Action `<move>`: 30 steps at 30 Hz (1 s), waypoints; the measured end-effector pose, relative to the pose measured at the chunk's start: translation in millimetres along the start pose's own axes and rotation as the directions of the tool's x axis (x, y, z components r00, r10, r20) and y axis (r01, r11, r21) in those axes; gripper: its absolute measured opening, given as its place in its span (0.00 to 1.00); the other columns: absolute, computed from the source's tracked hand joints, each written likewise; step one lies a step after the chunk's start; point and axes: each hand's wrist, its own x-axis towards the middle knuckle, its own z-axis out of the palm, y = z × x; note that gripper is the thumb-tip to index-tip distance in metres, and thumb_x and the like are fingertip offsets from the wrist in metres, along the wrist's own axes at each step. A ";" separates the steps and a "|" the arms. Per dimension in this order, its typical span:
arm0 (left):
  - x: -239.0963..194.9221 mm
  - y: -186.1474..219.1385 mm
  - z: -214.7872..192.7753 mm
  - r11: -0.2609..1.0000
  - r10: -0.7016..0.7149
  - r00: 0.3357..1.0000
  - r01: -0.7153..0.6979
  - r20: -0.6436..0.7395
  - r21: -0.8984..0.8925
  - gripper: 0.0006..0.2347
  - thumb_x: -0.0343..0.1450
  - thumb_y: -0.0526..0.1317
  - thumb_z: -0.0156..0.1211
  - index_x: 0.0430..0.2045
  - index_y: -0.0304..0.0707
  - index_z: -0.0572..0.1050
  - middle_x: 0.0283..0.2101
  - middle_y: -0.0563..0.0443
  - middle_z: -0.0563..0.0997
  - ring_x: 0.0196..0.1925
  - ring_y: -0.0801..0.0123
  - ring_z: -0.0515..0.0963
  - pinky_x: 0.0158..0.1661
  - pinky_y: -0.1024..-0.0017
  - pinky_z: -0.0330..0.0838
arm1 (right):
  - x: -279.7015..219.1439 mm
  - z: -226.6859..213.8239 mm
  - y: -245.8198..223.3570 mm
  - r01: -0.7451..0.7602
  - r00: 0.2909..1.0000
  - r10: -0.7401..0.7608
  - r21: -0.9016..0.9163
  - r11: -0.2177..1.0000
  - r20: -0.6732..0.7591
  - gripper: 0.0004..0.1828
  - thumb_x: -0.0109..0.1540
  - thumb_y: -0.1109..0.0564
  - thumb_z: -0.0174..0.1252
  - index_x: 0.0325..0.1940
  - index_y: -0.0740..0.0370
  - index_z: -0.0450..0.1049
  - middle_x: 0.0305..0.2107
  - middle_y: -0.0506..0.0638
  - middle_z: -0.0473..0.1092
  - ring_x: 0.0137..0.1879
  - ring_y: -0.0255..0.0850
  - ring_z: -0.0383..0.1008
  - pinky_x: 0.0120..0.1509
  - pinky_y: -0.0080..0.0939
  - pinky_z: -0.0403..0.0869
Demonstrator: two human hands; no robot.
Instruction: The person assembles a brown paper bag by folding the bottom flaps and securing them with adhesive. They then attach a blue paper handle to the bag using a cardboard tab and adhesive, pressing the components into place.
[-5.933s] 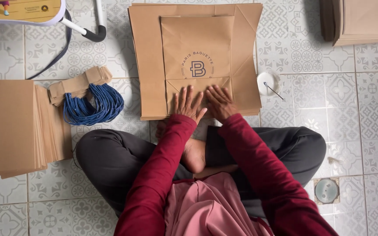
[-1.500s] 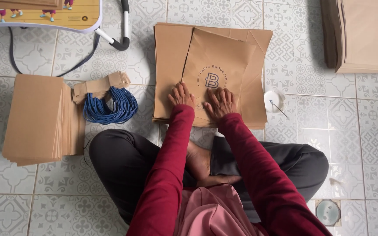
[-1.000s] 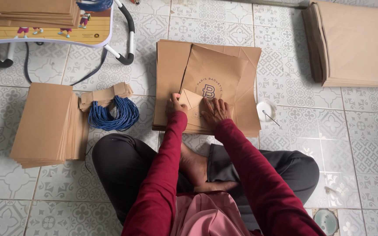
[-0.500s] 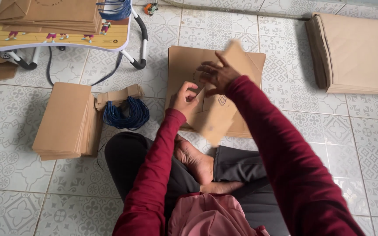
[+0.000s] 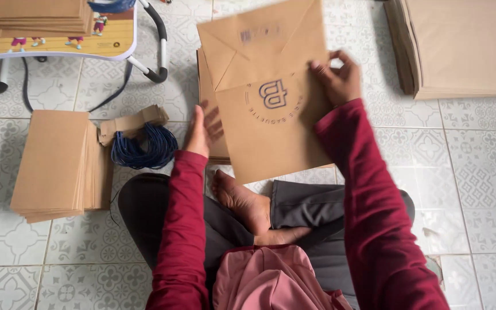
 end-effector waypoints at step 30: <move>61.9 -149.4 -20.5 -0.495 0.174 0.985 0.069 0.021 0.866 0.26 0.79 0.52 0.38 0.75 0.54 0.48 0.79 0.57 0.45 0.80 0.64 0.42 0.72 0.37 0.29 | -100.9 9.4 240.4 0.000 0.998 0.058 -0.974 0.228 0.013 0.24 0.69 0.41 0.52 0.70 0.41 0.68 0.63 0.54 0.64 0.63 0.50 0.64 0.63 0.49 0.64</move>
